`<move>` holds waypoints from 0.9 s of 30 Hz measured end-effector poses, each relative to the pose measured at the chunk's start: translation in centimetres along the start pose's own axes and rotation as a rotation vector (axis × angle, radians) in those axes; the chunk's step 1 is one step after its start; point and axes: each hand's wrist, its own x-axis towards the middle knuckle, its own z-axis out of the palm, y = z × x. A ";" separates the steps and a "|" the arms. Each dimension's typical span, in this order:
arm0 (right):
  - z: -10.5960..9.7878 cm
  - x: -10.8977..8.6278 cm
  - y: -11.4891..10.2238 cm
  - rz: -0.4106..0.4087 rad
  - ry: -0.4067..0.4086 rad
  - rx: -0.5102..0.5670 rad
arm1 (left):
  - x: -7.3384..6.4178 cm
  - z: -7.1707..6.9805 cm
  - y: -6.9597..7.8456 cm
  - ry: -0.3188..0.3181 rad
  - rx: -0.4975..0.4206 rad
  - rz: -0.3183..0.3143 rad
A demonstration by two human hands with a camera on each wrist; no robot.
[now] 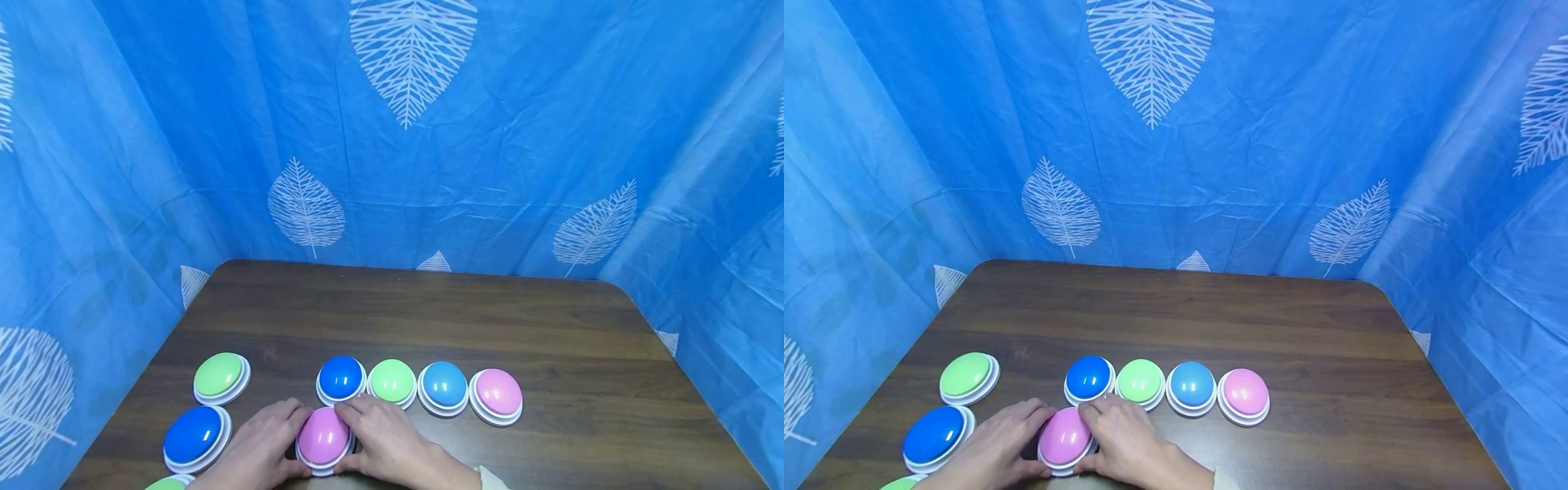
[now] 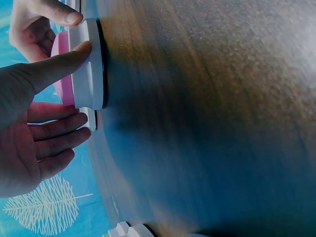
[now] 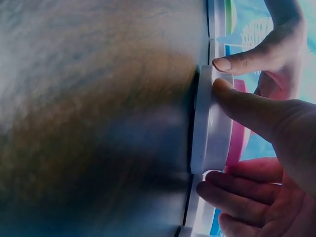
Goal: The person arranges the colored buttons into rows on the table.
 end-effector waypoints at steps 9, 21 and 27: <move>-0.7 0.4 0.0 0.021 0.007 -0.019 | -0.5 -0.2 -0.1 0.074 -0.012 -0.010; -1.9 1.8 -1.0 -0.010 0.040 -0.009 | -3.1 -0.9 -0.8 0.028 -0.035 -0.154; -1.9 3.3 -2.3 -0.083 0.028 -0.023 | -5.2 -0.4 -3.0 0.006 0.001 -0.170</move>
